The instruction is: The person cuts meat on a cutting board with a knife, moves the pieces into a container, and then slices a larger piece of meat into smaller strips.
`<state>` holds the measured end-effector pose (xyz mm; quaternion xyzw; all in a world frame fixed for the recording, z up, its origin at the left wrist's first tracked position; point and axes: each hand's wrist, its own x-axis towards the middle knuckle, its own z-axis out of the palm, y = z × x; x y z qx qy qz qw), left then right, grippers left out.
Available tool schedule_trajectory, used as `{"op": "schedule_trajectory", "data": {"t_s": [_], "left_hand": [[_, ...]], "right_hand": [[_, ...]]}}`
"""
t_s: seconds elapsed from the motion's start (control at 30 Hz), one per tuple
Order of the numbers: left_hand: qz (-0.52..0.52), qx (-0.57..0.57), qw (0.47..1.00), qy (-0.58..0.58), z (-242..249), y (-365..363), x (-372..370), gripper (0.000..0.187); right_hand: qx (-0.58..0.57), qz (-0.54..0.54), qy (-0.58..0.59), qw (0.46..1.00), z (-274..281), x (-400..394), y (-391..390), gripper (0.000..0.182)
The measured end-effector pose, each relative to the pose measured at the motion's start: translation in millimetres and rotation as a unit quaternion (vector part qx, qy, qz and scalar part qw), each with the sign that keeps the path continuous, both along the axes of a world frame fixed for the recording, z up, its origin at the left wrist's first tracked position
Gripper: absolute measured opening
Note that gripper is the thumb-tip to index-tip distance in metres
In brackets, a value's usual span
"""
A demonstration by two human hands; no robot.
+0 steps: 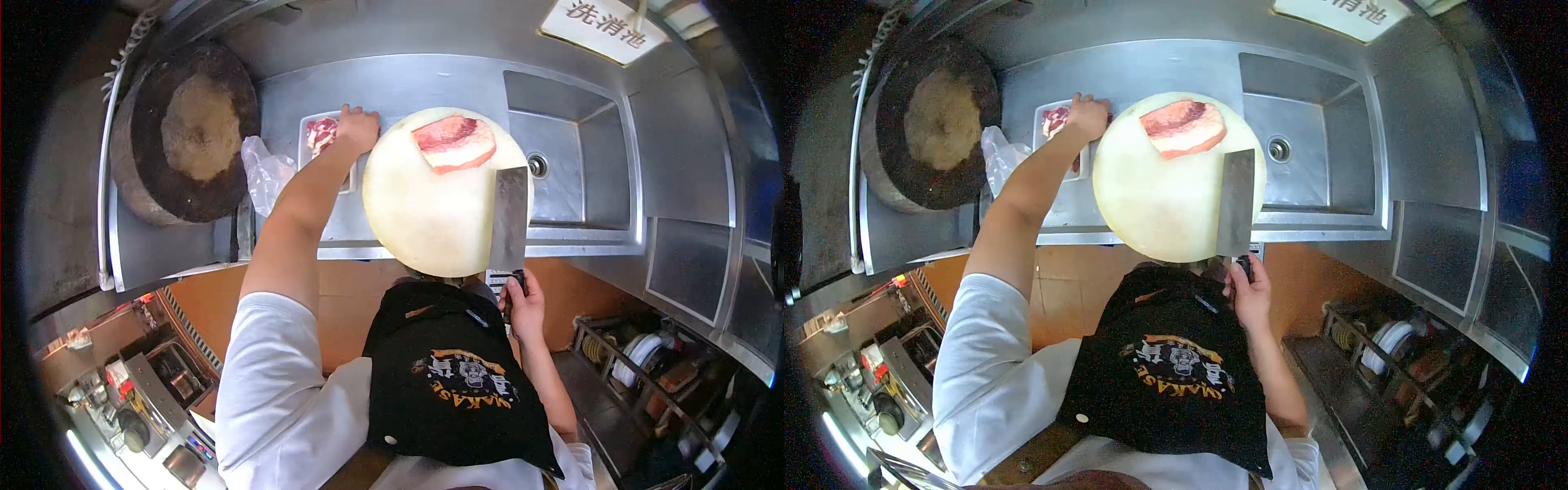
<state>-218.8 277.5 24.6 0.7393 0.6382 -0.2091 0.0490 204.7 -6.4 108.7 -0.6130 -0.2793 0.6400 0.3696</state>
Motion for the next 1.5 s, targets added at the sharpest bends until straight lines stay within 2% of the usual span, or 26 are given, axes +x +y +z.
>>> {"op": "schedule_trajectory", "data": {"t_s": [0.23,0.33,0.43,0.53,0.57,0.67,0.7,0.8,0.83,0.87,0.93,1.03,1.13,1.2,1.23,1.37,1.47,1.5], "left_hand": [[-0.009,-0.004,1.0,0.024,-10,10,-1,0.035],[0.034,0.06,0.997,-0.045,8,4,-2,0.03],[0.073,0.169,0.975,-0.123,32,-6,-24,0.023],[0.147,0.198,0.943,-0.225,66,-49,-57,0.018],[0.148,0.214,0.945,-0.197,51,-61,-75,0.021],[0.22,0.258,0.937,-0.089,31,-75,-80,0.025],[0.178,0.269,0.94,-0.115,39,-70,-68,0.033],[0.052,0.298,0.912,-0.279,28,-35,-5,0.038],[0.114,0.186,0.898,-0.382,9,-15,20,0.043],[0.174,0.07,0.86,-0.474,-9,0,47,0.049],[0.212,-0.105,0.864,-0.444,28,14,96,0.071],[0.291,-0.153,0.796,-0.508,17,23,120,0.078],[0.35,-0.084,0.782,-0.509,-2,-3,139,0.073],[0.424,-0.233,0.608,-0.63,0,-15,145,0.067],[0.452,-0.298,0.498,-0.677,3,-26,150,0.064],[0.47,-0.275,0.256,-0.799,40,-67,183,0.044],[0.502,-0.153,0.237,-0.818,73,-89,196,0.04],[0.5,-0.127,0.233,-0.824,71,-96,192,0.039]], "right_hand": [[-0.014,0.005,-0.027,1.0,5,-5,3,0.032],[-0.038,0.001,-0.038,0.999,17,-8,6,0.031],[-0.013,-0.016,-0.031,0.999,12,-9,9,0.028],[-0.033,0.003,-0.028,0.999,15,-5,15,0.026],[0.001,0.005,-0.011,1.0,-6,3,13,0.027],[0.003,0.021,-0.009,1.0,-6,4,20,0.027],[-0.011,0.014,-0.014,1.0,-1,2,23,0.029],[-0.009,0.008,-0.009,1.0,-6,4,25,0.03],[-0.007,0.007,0.003,1.0,-8,5,26,0.032],[-0.007,0.014,-0.001,1.0,-8,7,26,0.032],[-0.003,0.034,-0.006,0.999,-8,11,33,0.033],[-0.004,0.056,-0.02,0.998,-23,26,44,0.037],[0.014,0.099,-0.027,0.995,-25,45,60,0.038],[0.031,0.145,-0.026,0.989,-27,57,74,0.037],[0.033,0.159,-0.027,0.986,-27,64,81,0.035],[0.053,0.241,-0.052,0.968,-11,86,121,0.027],[0.075,0.281,-0.033,0.956,-10,96,145,0.028],[0.092,0.309,-0.034,0.946,-8,97,153,0.029]]}}
